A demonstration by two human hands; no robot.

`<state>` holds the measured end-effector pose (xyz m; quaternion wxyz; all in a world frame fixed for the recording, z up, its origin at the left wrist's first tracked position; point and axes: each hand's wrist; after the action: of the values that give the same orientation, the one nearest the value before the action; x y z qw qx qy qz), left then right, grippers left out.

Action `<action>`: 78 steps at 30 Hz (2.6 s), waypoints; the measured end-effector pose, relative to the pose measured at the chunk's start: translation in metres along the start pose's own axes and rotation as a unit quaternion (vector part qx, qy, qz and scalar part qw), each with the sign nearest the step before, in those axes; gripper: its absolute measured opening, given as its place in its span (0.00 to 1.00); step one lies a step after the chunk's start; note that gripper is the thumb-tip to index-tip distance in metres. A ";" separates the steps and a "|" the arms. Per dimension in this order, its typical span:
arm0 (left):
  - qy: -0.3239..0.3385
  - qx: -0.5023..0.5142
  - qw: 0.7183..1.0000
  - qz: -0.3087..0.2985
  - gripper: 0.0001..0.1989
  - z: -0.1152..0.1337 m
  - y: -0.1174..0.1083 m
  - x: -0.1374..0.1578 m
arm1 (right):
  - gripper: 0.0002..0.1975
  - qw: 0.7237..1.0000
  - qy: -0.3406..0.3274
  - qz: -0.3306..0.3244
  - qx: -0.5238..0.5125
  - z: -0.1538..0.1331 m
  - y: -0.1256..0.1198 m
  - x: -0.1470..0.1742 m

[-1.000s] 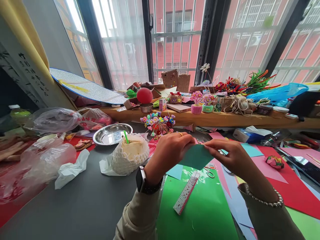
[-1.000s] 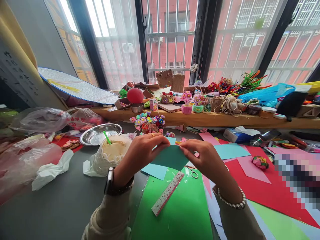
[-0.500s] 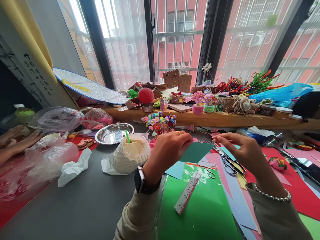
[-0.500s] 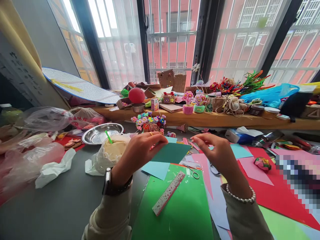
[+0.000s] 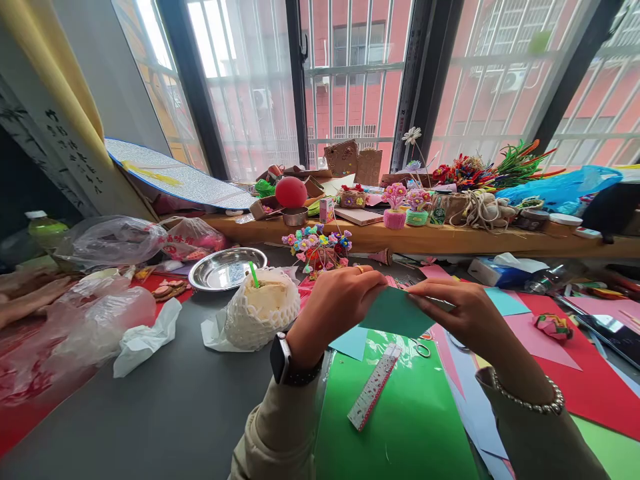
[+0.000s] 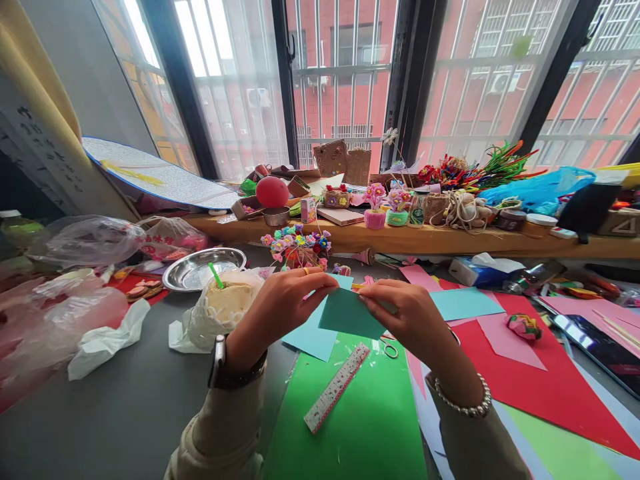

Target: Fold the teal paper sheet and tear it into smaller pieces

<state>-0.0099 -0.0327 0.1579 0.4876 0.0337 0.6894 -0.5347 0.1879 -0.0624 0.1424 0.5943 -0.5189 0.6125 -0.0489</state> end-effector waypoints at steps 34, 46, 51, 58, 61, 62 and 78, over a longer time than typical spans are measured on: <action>0.029 0.006 1.000 -0.003 0.07 0.013 0.011 -0.004 | 0.07 1.000 -0.005 0.019 -0.021 -0.003 0.007 -0.002; -0.022 0.040 0.997 0.064 0.08 -0.001 0.001 -0.002 | 0.08 0.999 -0.009 0.046 0.021 0.005 0.003 0.000; 0.024 0.020 0.999 0.007 0.07 0.012 0.013 -0.004 | 0.09 0.999 -0.022 0.034 0.008 0.000 0.007 0.000; 0.003 0.013 1.000 0.020 0.07 0.005 0.009 -0.003 | 0.09 0.999 0.006 0.039 0.035 0.014 -0.002 0.000; -0.004 0.009 1.000 0.015 0.08 -0.002 0.004 -0.002 | 0.09 0.996 0.033 0.060 0.062 0.027 -0.006 0.002; -0.008 0.002 1.000 0.014 0.07 -0.004 0.003 -0.002 | 0.09 0.994 0.043 0.073 0.073 0.030 -0.007 0.002; 0.032 0.012 0.999 -0.014 0.08 0.010 0.011 -0.003 | 0.07 0.997 -0.058 0.035 0.030 0.003 0.010 0.000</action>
<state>0.0042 -0.0343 0.1523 0.4572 0.0474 0.6984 -0.5486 0.1844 -0.0568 0.1348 0.6455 -0.4810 0.5931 -0.0167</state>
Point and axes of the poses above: each hand's wrist, its own x-axis away from the middle knuckle, its own y-axis out of the palm, z = x × y, and after that the axes turned 6 degrees about z, right-handed
